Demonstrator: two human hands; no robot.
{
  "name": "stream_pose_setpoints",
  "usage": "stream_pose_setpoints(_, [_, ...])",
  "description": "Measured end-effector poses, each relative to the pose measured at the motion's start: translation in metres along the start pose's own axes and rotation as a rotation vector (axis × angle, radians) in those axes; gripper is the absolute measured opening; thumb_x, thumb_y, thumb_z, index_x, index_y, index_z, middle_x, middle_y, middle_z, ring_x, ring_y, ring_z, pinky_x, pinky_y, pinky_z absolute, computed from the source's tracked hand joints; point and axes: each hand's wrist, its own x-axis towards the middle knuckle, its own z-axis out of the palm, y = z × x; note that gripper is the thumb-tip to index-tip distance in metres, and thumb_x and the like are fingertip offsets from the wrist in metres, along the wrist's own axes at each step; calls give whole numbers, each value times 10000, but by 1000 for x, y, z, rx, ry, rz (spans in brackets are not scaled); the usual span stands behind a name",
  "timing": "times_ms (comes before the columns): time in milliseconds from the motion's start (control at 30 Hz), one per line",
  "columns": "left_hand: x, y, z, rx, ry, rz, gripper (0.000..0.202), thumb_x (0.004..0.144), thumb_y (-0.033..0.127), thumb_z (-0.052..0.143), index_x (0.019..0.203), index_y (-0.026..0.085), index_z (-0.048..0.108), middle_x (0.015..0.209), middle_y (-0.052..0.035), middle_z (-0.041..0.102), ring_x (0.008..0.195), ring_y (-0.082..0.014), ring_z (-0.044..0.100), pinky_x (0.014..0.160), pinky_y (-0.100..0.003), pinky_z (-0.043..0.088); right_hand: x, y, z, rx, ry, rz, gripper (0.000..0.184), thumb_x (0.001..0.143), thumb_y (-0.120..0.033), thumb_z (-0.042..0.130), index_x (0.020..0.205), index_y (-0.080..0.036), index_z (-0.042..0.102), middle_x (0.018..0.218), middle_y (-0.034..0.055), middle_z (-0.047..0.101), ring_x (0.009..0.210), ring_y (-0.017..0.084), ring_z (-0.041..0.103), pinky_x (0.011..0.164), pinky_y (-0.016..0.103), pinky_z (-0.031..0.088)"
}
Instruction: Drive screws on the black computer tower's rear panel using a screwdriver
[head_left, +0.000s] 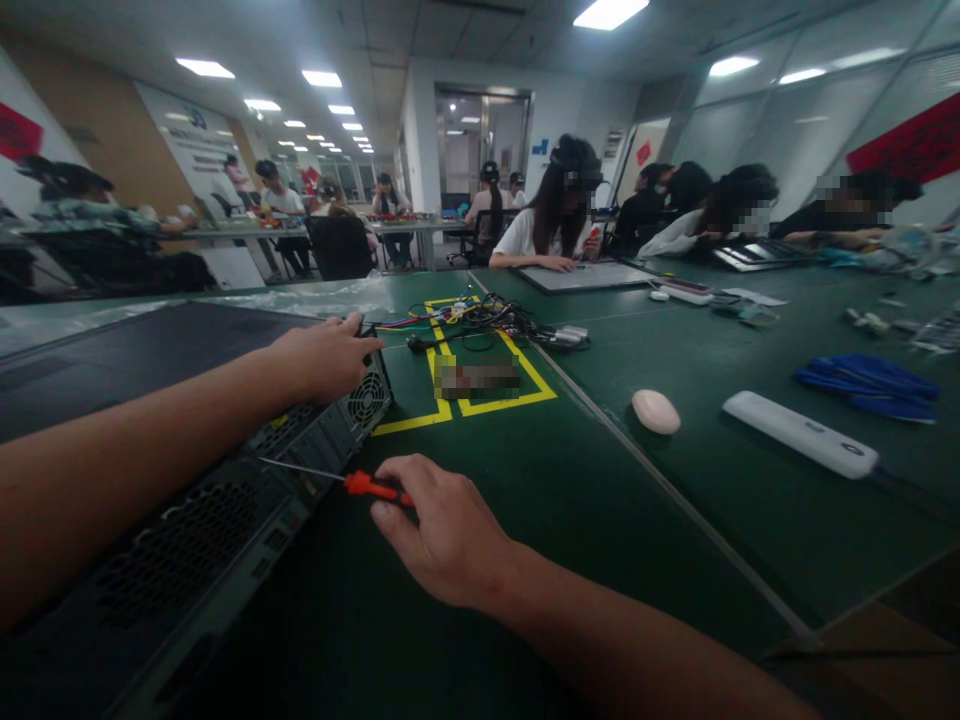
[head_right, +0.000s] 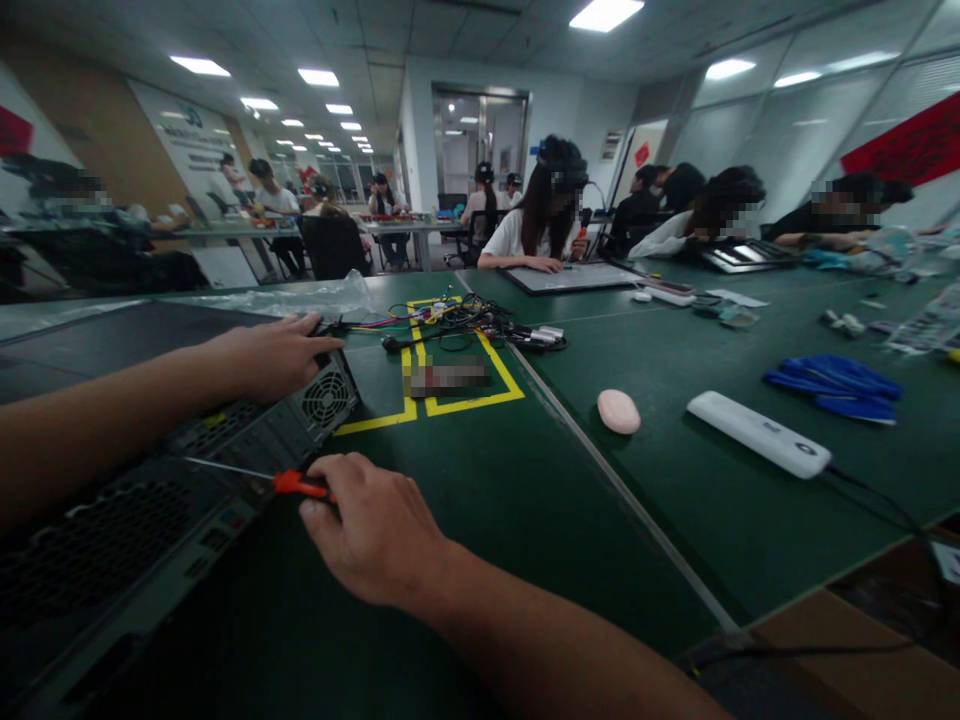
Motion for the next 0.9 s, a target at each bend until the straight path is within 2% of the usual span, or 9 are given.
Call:
stream_pose_setpoints(100, [1, 0, 1, -30, 5, -12, 682, 1029, 342, 396, 1704, 301, 486, 1814, -203, 381, 1590, -462, 485, 1165, -608, 524, 0, 0, 0, -7, 0, 1, 319, 1091, -388, 548, 1333, -206, 652, 1219, 111, 738, 993, 256, 701, 883, 415, 565])
stream_pose_setpoints(200, [0, 1, 0, -55, 26, -19, 682, 1015, 335, 436, 1692, 296, 509, 1809, -192, 401, 1565, -471, 513, 1156, -609, 532, -1, 1, 0, -12, 0, -5, 316, 1100, -380, 545, 1336, -201, 655, 1199, 108, 736, 977, 249, 701, 883, 409, 562])
stream_pose_setpoints(400, [-6, 3, -3, -51, 37, 25, 643, 1062, 255, 359, 1685, 211, 513, 1788, -280, 391, 1552, -509, 513, 1143, -636, 524, -1, 1, 1, -21, -11, -5, 318, 1121, -391, 513, 1341, -202, 645, 1199, 102, 737, 979, 245, 704, 892, 410, 563])
stream_pose_setpoints(500, [-3, 1, -1, -44, 24, -6, 647, 1051, 306, 404, 1688, 279, 515, 1806, -214, 397, 1568, -482, 505, 1153, -611, 530, -1, 2, 1, 2, -3, -15, 381, 1089, -413, 566, 1403, -200, 602, 1258, 121, 741, 1015, 267, 712, 927, 445, 577])
stream_pose_setpoints(600, [1, -1, 2, -42, 20, -24, 665, 1025, 351, 445, 1687, 342, 509, 1815, -150, 404, 1584, -447, 494, 1174, -580, 526, -1, 2, 2, 13, 8, -8, 389, 1052, -388, 618, 1397, -213, 590, 1236, 115, 749, 995, 270, 718, 931, 454, 589])
stream_pose_setpoints(700, [2, -2, 3, -24, 14, -9, 675, 1033, 350, 398, 1699, 305, 493, 1802, -192, 399, 1573, -447, 503, 1153, -580, 534, 0, 2, 2, 19, 6, 3, 302, 1061, -327, 592, 1343, -220, 603, 1181, 99, 753, 942, 251, 716, 910, 437, 592])
stream_pose_setpoints(900, [0, -1, 1, -46, 22, -21, 679, 1008, 359, 427, 1675, 295, 534, 1759, -203, 437, 1532, -464, 530, 1146, -587, 525, 1, 4, 4, 0, 9, 0, 248, 1082, -306, 588, 1319, -234, 604, 1217, 92, 734, 995, 251, 707, 914, 426, 576])
